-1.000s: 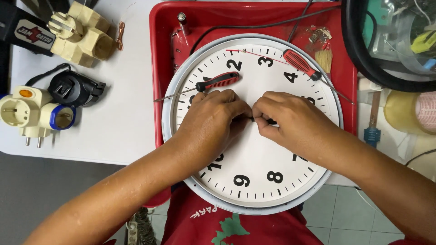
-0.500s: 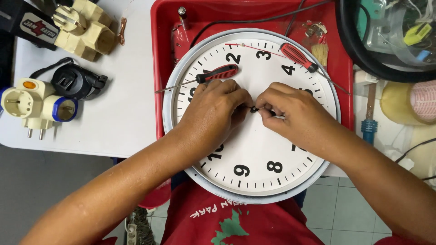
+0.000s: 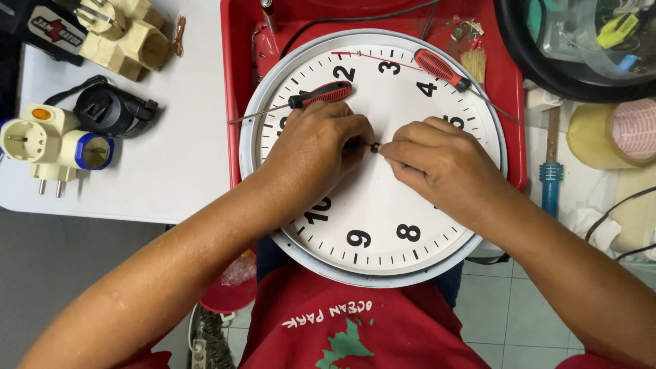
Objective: Repairing a wall clock by carefully adjusting and aligning the hands using screwdrivers and pliers.
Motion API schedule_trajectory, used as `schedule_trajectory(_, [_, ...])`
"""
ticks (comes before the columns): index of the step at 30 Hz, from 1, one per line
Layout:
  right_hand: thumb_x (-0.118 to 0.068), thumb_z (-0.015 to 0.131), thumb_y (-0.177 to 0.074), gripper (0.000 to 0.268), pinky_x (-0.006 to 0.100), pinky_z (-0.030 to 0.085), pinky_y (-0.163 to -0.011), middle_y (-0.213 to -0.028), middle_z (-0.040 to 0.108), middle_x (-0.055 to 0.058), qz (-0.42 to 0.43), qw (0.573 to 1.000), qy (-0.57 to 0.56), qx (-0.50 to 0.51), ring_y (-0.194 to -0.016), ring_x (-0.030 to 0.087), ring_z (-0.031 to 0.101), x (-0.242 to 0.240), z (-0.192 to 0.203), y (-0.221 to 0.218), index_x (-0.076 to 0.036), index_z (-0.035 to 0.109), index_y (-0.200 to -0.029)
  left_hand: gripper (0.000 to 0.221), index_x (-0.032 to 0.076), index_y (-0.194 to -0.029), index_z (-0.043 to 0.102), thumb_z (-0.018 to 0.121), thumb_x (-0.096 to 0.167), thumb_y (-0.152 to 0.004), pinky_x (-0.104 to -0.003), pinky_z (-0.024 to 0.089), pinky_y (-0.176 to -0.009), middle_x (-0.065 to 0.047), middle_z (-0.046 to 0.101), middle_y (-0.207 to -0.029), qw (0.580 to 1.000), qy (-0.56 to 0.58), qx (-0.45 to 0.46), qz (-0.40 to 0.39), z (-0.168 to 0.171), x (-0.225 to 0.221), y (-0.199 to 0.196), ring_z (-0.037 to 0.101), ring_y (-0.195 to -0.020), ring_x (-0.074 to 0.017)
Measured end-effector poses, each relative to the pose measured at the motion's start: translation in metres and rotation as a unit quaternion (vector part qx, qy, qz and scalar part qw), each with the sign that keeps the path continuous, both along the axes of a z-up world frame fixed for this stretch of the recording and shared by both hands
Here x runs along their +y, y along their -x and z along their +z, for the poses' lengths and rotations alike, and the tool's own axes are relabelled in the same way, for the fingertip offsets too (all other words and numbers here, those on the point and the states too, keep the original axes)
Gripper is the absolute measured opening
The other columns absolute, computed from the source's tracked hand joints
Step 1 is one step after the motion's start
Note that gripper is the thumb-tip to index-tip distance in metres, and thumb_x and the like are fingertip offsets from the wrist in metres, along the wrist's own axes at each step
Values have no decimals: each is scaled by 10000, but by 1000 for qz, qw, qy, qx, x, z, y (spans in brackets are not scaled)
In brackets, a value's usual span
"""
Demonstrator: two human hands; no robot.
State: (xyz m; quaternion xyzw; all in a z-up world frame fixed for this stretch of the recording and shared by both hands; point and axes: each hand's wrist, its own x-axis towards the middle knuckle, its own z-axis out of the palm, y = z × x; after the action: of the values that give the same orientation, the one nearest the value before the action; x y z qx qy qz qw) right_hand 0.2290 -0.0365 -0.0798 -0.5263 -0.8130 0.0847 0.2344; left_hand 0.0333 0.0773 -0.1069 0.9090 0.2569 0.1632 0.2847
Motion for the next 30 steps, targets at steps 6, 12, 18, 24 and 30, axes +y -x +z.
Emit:
schedule_trajectory(6, [86, 764, -926, 164, 343, 533, -795, -1021, 694, 106, 33, 998, -39, -30, -846, 242, 597, 0, 4, 1, 3, 728, -1063, 145, 202, -996, 745, 676, 163, -875, -467, 447, -769, -4, 715, -898, 998, 63, 19, 4, 13, 3, -2, 647, -889, -298])
schedule_trajectory(12, [100, 773, -920, 188, 328, 528, -803, -1035, 698, 115, 44, 996, -54, -49, -836, 240, 594, 0, 2, -1, 20, 728, -1084, 120, 247, -913, 775, 664, 248, -868, -359, 512, -795, 94, 794, -855, 977, 163, 127, 45, 29, 11, -16, 723, -840, -166])
schedule_trajectory(18, [79, 734, -952, 138, 329, 529, -772, -1044, 695, 96, 46, 996, -56, -56, -806, 237, 566, -1, -1, -2, 7, 721, -1069, 139, 240, -837, 746, 627, 167, -839, -375, 536, -663, 23, 706, -941, 924, 259, 271, 80, 60, 16, -33, 666, -862, -202])
schedule_trajectory(24, [80, 742, -940, 147, 335, 525, -738, -1008, 684, 90, 48, 996, -47, -65, -793, 237, 551, -1, 0, -2, 5, 726, -1065, 94, 265, -836, 764, 696, 200, -839, -309, 521, -654, 57, 702, -867, 915, 257, 300, 77, 55, 21, -41, 658, -832, -140])
schedule_trajectory(30, [47, 761, -898, 70, 256, 571, -663, -866, 742, 159, 12, 998, -33, -52, -769, 200, 698, 3, 14, 8, -12, 789, -924, 128, 149, -932, 817, 801, 157, -805, -421, 616, -765, -89, 761, -802, 953, 210, 211, 55, 39, 19, -37, 769, -841, -285])
